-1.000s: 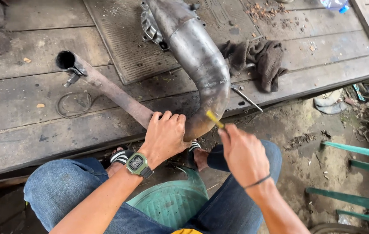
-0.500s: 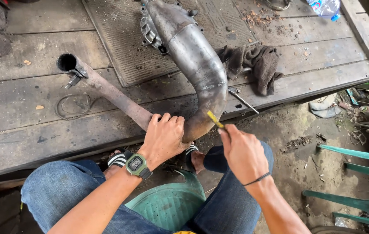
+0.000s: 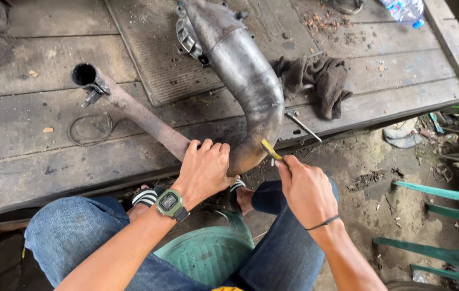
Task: Cleaning a motorcycle exhaust pipe by scrubbing it with a small brush to remove surface debris.
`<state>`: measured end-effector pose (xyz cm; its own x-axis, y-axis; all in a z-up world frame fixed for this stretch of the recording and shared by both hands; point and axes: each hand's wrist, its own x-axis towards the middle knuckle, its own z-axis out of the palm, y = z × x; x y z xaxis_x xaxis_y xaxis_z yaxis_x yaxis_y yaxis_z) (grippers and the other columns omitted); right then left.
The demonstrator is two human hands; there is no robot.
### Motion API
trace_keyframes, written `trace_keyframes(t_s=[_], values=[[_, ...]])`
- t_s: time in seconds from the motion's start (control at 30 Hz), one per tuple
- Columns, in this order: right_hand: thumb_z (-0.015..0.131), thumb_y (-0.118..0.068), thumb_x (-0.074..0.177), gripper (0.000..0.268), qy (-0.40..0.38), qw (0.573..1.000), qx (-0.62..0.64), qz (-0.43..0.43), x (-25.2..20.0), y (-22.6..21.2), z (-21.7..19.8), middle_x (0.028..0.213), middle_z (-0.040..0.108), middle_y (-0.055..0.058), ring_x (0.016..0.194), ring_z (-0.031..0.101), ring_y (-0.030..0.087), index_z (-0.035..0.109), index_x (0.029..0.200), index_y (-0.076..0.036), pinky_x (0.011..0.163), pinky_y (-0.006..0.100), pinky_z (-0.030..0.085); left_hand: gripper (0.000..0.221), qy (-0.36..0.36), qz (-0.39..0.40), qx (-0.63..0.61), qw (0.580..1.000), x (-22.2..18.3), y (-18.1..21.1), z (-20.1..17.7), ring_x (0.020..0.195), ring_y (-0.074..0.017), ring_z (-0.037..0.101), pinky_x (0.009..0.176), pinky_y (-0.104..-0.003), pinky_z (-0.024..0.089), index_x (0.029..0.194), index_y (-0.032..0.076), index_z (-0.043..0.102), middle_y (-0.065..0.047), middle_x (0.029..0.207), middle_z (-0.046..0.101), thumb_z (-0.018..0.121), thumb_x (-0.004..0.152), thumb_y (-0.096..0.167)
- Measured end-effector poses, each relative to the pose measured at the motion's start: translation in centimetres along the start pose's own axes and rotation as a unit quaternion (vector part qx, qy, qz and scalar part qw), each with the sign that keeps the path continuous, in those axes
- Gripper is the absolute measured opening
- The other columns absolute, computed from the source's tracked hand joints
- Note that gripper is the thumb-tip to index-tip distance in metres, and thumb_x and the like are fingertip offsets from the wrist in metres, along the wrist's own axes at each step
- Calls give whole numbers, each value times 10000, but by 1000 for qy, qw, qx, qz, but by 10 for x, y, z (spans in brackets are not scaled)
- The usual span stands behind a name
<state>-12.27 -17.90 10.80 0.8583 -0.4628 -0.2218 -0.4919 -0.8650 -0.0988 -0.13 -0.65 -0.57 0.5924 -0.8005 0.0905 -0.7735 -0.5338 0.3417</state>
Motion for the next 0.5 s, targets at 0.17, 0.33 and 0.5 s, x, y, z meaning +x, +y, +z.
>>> trace_keyframes(t_s=[0.17, 0.33, 0.5], values=[[470, -419, 1020, 332, -24, 1000, -7, -7, -12, -1, 10, 847, 768, 160, 818, 751, 422, 683, 1120, -186, 738, 580, 613, 650, 0, 2, 2, 1000, 1, -2, 4, 1005, -332, 683, 956, -505, 483, 1105, 19, 675, -129, 914, 720, 768, 770, 567], [476, -404, 1016, 327, -15, 1000, -10, -5, -11, -9, 6, 880, 766, 157, 840, 748, 419, 673, 1156, -182, 759, 580, 610, 685, -2, 5, 14, 1000, -1, -3, 7, 1011, -318, 680, 960, -488, 485, 1119, 19, 676, -123, 922, 720, 745, 785, 614], [471, -411, 1023, 331, -12, 1000, 22, 12, 0, 2, 1, 887, 771, 152, 865, 737, 432, 671, 1150, -179, 756, 606, 601, 697, -3, 5, 6, 1000, 0, -2, 6, 1016, -326, 686, 950, -493, 493, 1116, 16, 680, -133, 919, 725, 773, 775, 616]])
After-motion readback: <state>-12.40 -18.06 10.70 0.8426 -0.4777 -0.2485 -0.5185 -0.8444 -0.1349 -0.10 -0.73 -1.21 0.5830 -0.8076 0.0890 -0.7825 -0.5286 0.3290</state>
